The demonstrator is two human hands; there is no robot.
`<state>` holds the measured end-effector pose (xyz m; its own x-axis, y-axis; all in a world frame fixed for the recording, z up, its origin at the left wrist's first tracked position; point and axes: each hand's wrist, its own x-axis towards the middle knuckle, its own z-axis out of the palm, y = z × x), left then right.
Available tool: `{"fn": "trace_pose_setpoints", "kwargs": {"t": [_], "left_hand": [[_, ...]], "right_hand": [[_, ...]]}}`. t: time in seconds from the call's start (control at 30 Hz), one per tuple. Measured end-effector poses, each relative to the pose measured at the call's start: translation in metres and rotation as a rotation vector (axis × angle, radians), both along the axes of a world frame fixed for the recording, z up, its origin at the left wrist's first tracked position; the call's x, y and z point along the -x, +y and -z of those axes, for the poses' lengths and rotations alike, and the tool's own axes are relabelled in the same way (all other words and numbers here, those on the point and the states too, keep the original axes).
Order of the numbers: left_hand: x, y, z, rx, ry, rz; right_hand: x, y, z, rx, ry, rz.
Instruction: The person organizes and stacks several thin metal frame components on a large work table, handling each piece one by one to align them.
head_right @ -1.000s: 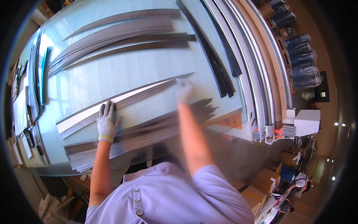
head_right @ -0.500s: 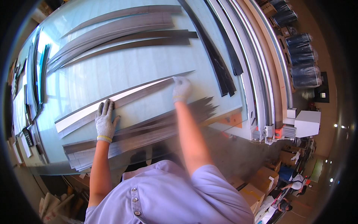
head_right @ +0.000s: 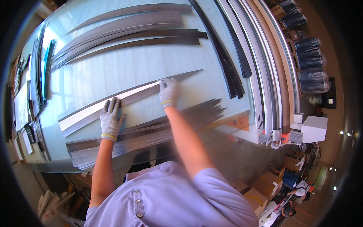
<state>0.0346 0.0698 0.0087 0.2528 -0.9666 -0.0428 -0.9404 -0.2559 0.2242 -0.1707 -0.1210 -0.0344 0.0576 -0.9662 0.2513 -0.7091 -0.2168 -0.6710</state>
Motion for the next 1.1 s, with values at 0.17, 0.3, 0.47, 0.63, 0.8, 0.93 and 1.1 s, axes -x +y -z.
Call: {"fn": "trace_pose_setpoints", "kwargs": {"t": [0.17,0.3,0.47,0.63,0.8,0.93,1.1], "left_hand": [[0.001,-0.001,-0.001,0.012,0.007,-0.009],[0.001,-0.003,0.000,0.059,0.029,-0.025],[0.001,-0.020,-0.001,0.175,0.104,-0.091],[0.036,-0.080,0.007,0.210,0.255,-0.020],[0.086,-0.147,0.012,0.177,0.292,0.107],[0.090,-0.160,0.023,0.122,0.209,0.111],[0.052,-0.125,0.017,0.333,1.250,-0.424]], "right_hand": [[-0.023,0.010,-0.002,-0.022,-0.018,-0.074],[-0.025,0.009,0.002,-0.004,-0.218,0.038],[-0.004,0.003,-0.002,0.004,-0.207,0.119],[-0.003,0.005,-0.008,0.033,0.105,-0.043],[0.007,0.004,0.000,0.031,0.023,-0.098],[0.010,0.012,-0.005,-0.001,-0.034,-0.113],[0.013,0.015,0.002,0.007,-0.025,-0.101]]}}
